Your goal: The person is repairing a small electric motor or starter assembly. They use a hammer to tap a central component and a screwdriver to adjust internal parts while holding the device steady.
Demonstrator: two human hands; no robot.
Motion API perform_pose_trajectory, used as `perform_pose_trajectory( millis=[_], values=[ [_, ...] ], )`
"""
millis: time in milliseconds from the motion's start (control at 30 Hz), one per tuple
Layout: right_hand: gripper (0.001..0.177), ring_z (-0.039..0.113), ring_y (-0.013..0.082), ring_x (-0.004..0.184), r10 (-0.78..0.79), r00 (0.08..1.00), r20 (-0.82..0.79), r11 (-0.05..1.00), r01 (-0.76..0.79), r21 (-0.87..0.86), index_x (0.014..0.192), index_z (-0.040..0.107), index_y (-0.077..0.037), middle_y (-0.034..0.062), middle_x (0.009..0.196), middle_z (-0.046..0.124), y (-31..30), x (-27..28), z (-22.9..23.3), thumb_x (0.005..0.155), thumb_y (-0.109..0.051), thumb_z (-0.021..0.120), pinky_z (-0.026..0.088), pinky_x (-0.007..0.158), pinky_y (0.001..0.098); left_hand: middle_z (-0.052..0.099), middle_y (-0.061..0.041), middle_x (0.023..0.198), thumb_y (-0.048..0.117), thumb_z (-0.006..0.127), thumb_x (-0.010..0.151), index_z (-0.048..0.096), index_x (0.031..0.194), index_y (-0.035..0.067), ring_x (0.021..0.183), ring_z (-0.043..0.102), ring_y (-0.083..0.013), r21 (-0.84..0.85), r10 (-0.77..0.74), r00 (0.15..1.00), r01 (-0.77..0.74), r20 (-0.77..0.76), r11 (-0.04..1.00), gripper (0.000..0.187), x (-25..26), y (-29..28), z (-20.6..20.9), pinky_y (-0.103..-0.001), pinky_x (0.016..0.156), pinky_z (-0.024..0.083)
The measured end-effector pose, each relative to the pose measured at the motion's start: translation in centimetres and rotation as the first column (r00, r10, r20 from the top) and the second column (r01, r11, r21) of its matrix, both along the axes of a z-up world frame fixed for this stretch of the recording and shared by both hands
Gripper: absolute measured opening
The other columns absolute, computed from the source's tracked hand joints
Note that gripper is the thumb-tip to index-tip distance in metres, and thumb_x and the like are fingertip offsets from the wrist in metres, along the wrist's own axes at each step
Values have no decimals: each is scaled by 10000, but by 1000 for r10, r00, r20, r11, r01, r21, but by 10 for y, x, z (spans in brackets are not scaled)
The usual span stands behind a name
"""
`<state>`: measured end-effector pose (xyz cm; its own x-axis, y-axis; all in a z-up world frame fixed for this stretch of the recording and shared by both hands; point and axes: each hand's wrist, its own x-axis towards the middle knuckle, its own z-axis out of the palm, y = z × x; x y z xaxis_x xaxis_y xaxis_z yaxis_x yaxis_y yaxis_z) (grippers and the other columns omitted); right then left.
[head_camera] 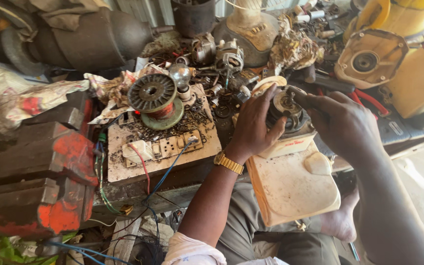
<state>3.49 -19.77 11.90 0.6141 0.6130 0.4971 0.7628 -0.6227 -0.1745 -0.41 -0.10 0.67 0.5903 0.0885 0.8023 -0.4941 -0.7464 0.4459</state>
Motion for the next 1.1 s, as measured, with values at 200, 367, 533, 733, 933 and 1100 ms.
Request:
perform_pose_trajectory(
  millis=[200, 367, 533, 733, 933, 1100],
  values=[
    [268, 695, 325, 940, 5, 999, -39, 1000, -5, 13, 1247, 727, -284, 66, 1112, 717, 15, 14, -1, 984, -282, 677, 551, 803, 457, 578, -199, 1435, 368, 636, 1004, 270, 1614, 13, 1236, 589, -339, 12, 7, 1000, -7, -21, 1000, 795, 2, 1, -2, -470, 1119, 426],
    [367, 687, 346, 904, -16, 994, -108, 1000, 17, 10, 1317, 736, -335, 94, 1049, 698, 24, 13, 1, 977, -232, 643, 537, 784, 479, 570, -211, 1441, 356, 635, 1000, 273, 1614, 14, 1273, 583, -356, 24, 26, 1000, -26, -10, 999, 791, 2, -1, -2, -464, 1140, 420],
    [288, 700, 324, 907, -8, 997, -81, 1000, 10, 22, 1258, 730, -276, 73, 1090, 709, 14, 14, -4, 977, -278, 670, 550, 765, 465, 576, -207, 1429, 349, 632, 994, 285, 1605, 17, 1255, 587, -343, 24, 31, 998, -30, -52, 999, 777, 3, -1, -2, -465, 1139, 420],
    [336, 701, 313, 867, -33, 992, -119, 999, 37, 33, 1270, 744, -307, 56, 1045, 710, 4, 6, -2, 945, -265, 670, 553, 734, 455, 602, -167, 1414, 354, 622, 1017, 275, 1617, 33, 1261, 594, -321, 17, 5, 1000, -4, -28, 1000, 764, 4, 0, -2, -457, 1122, 429],
    [286, 692, 346, 903, -45, 991, -127, 999, 48, 19, 1232, 746, -281, 76, 1088, 700, 22, 15, 3, 961, -275, 655, 544, 745, 478, 621, -153, 1393, 340, 638, 1001, 291, 1611, 43, 1183, 604, -319, -5, -2, 998, 2, -65, 1000, 762, 0, -2, 4, -455, 1079, 455],
    [344, 682, 365, 889, 12, 992, -123, 998, -5, 63, 1268, 738, -293, 87, 1068, 692, 24, 18, 3, 943, -246, 633, 538, 755, 499, 607, -161, 1411, 331, 633, 1009, 278, 1618, 32, 1223, 599, -332, 17, -2, 999, 3, -38, 1000, 766, -1, -2, 6, -467, 1103, 444]
  ],
)
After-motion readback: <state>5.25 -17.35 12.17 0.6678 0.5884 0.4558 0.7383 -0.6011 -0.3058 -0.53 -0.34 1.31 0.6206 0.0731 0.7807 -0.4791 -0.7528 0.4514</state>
